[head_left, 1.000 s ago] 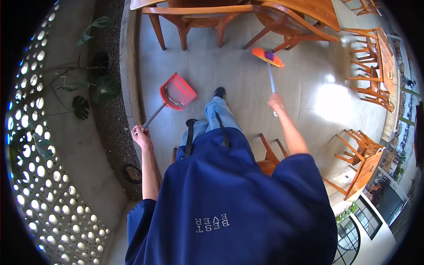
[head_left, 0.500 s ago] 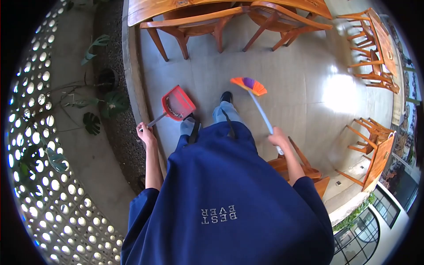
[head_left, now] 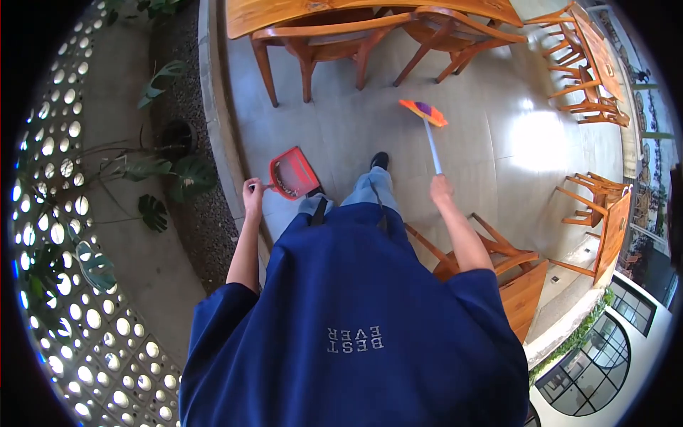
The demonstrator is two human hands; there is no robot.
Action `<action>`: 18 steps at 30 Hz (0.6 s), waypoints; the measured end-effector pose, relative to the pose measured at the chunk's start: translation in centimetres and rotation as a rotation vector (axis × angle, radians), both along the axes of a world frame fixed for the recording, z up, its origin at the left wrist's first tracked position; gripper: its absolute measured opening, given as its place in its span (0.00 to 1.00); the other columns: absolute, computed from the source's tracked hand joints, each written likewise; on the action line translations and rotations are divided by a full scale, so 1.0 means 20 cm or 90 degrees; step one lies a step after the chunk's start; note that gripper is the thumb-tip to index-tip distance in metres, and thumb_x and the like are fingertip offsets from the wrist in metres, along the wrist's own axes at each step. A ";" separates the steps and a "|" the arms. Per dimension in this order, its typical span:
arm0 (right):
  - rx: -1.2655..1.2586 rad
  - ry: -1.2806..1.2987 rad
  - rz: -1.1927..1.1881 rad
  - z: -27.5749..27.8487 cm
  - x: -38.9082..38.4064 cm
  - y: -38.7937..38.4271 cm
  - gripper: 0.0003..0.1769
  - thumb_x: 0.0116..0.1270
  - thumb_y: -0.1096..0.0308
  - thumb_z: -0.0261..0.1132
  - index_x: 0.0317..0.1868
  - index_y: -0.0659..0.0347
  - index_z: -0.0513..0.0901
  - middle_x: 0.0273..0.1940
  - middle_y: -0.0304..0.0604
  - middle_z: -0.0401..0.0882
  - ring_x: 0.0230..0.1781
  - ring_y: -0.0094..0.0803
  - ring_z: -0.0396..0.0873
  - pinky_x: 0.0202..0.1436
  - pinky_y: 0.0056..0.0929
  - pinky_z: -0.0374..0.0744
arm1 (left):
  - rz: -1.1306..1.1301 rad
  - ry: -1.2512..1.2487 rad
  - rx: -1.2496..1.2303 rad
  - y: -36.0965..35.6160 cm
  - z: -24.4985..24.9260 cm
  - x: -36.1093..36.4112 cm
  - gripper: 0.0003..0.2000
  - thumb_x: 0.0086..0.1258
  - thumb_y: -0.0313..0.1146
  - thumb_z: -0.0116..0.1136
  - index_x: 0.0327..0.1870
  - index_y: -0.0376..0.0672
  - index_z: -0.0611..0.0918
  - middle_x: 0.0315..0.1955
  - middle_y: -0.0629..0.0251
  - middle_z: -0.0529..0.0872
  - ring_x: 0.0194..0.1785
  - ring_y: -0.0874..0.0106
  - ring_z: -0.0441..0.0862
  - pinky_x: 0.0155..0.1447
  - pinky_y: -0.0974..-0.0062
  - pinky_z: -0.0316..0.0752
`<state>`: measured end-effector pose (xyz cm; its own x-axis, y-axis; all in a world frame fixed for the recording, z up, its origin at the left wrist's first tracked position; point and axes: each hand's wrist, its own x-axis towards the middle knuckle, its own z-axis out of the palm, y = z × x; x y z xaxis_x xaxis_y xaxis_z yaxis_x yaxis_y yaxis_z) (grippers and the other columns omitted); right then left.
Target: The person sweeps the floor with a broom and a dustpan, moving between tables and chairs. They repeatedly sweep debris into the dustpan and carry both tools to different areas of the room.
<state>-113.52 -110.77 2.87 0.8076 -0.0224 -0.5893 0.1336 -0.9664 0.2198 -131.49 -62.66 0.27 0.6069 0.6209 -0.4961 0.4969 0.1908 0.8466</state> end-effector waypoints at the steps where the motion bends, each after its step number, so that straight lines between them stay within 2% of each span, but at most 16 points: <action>1: 0.001 0.001 0.003 0.01 0.00 0.09 0.16 0.54 0.72 0.57 0.44 0.70 0.75 0.37 0.52 0.78 0.39 0.42 0.79 0.37 0.33 0.79 | 0.003 0.001 0.001 0.04 -0.09 -0.03 0.08 0.62 0.34 0.52 0.40 0.43 0.72 0.26 0.72 0.74 0.27 0.82 0.70 0.27 0.87 0.64; 3: 0.068 0.098 -0.023 0.07 -0.03 0.30 0.15 0.50 0.73 0.58 0.41 0.67 0.78 0.38 0.53 0.78 0.40 0.43 0.78 0.38 0.34 0.79 | 0.026 -0.070 0.041 0.11 -0.25 -0.06 0.09 0.62 0.34 0.53 0.40 0.42 0.72 0.25 0.72 0.73 0.25 0.83 0.69 0.26 0.88 0.63; 4: 0.067 0.101 -0.021 0.14 -0.05 0.39 0.15 0.50 0.73 0.58 0.41 0.67 0.78 0.38 0.53 0.78 0.40 0.43 0.78 0.38 0.34 0.79 | 0.029 -0.075 0.022 0.12 -0.20 -0.05 0.09 0.62 0.34 0.54 0.38 0.41 0.72 0.26 0.72 0.73 0.24 0.83 0.69 0.26 0.89 0.62; 6: 0.095 0.214 -0.031 0.32 -0.10 0.55 0.19 0.46 0.73 0.58 0.42 0.66 0.76 0.39 0.57 0.77 0.42 0.44 0.77 0.40 0.35 0.78 | 0.012 -0.087 0.022 0.15 -0.10 -0.01 0.09 0.62 0.34 0.54 0.37 0.40 0.72 0.25 0.73 0.73 0.24 0.84 0.69 0.26 0.89 0.62; 9: 0.183 0.189 -0.056 0.46 -0.20 0.58 0.16 0.47 0.73 0.56 0.39 0.71 0.74 0.36 0.57 0.77 0.38 0.47 0.77 0.37 0.38 0.77 | 0.010 -0.095 0.043 0.21 0.00 0.05 0.10 0.62 0.37 0.55 0.35 0.39 0.73 0.24 0.72 0.73 0.25 0.84 0.70 0.26 0.87 0.63; 11: 0.184 0.189 -0.090 0.59 -0.22 0.57 0.16 0.47 0.73 0.55 0.39 0.71 0.74 0.35 0.58 0.77 0.37 0.48 0.77 0.36 0.39 0.76 | 0.002 -0.081 0.109 0.24 0.03 0.06 0.09 0.61 0.34 0.54 0.35 0.37 0.75 0.26 0.63 0.80 0.32 0.74 0.80 0.37 0.79 0.71; 12: 0.186 0.191 -0.131 0.65 -0.23 0.54 0.17 0.47 0.73 0.55 0.39 0.71 0.73 0.34 0.59 0.76 0.36 0.49 0.77 0.35 0.39 0.76 | 0.004 -0.082 0.107 0.26 0.07 0.06 0.09 0.61 0.34 0.54 0.35 0.37 0.75 0.26 0.63 0.80 0.32 0.74 0.80 0.37 0.79 0.71; 14: 0.184 0.145 -0.106 0.73 -0.26 0.47 0.16 0.48 0.73 0.55 0.39 0.72 0.72 0.33 0.60 0.76 0.35 0.50 0.77 0.35 0.39 0.75 | -0.007 -0.001 0.177 0.27 0.14 0.05 0.10 0.61 0.35 0.54 0.35 0.37 0.75 0.24 0.61 0.81 0.32 0.74 0.80 0.38 0.78 0.71; 16: 0.183 0.097 -0.083 0.79 -0.27 0.45 0.15 0.49 0.74 0.55 0.38 0.72 0.72 0.32 0.61 0.76 0.34 0.50 0.77 0.34 0.39 0.75 | -0.018 -0.006 0.175 0.29 0.14 0.02 0.10 0.60 0.36 0.54 0.35 0.37 0.75 0.24 0.61 0.81 0.32 0.74 0.81 0.38 0.78 0.71; 18: 0.186 0.079 -0.122 0.84 -0.29 0.45 0.13 0.50 0.75 0.54 0.38 0.72 0.72 0.34 0.62 0.75 0.36 0.51 0.76 0.36 0.39 0.75 | -0.034 -0.013 0.174 0.31 0.13 -0.02 0.11 0.60 0.36 0.54 0.36 0.37 0.75 0.24 0.60 0.81 0.32 0.74 0.81 0.38 0.78 0.71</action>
<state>-119.24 -101.79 19.73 0.7264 0.0167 -0.6870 -0.0480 -0.9960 -0.0749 -131.81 -56.52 2.90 0.6506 0.6969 -0.3017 0.4823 -0.0723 0.8730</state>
